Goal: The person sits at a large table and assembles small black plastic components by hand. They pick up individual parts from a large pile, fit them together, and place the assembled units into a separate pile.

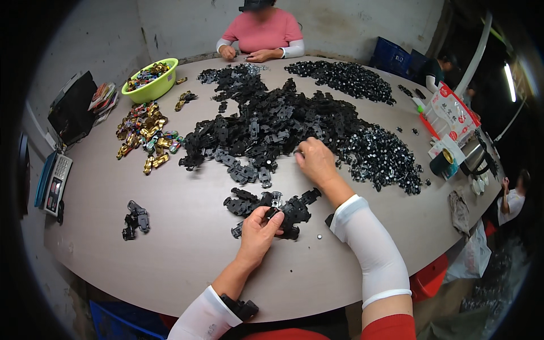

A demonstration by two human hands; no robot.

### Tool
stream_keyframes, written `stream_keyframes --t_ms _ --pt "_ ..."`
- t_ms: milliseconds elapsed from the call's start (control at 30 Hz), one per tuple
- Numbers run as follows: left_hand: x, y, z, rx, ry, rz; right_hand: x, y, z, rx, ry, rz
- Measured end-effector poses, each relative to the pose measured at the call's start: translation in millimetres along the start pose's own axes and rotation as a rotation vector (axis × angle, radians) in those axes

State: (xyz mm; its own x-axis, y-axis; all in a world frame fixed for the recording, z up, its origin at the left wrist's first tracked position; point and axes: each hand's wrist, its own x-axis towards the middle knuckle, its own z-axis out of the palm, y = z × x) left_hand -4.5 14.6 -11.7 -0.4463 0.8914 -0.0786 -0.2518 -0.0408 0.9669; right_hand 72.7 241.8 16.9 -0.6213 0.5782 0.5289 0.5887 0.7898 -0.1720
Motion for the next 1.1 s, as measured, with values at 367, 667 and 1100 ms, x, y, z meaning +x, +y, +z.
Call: stream_keyframes --t_ms 367,667,1100 --pt "2.0 -5.1 -2.1 0.019 0.019 0.002 -12.7 26.5 -21.9 -0.069 -0.184 0.086" --pt "0.8 5.0 -0.5 0.066 -0.019 -0.041 11.2 25.3 -0.6 -0.17 -0.259 0.196" --pt "0.7 2.5 -2.8 0.115 -0.03 -0.032 23.2 56.7 -2.1 0.311 -0.146 0.314"
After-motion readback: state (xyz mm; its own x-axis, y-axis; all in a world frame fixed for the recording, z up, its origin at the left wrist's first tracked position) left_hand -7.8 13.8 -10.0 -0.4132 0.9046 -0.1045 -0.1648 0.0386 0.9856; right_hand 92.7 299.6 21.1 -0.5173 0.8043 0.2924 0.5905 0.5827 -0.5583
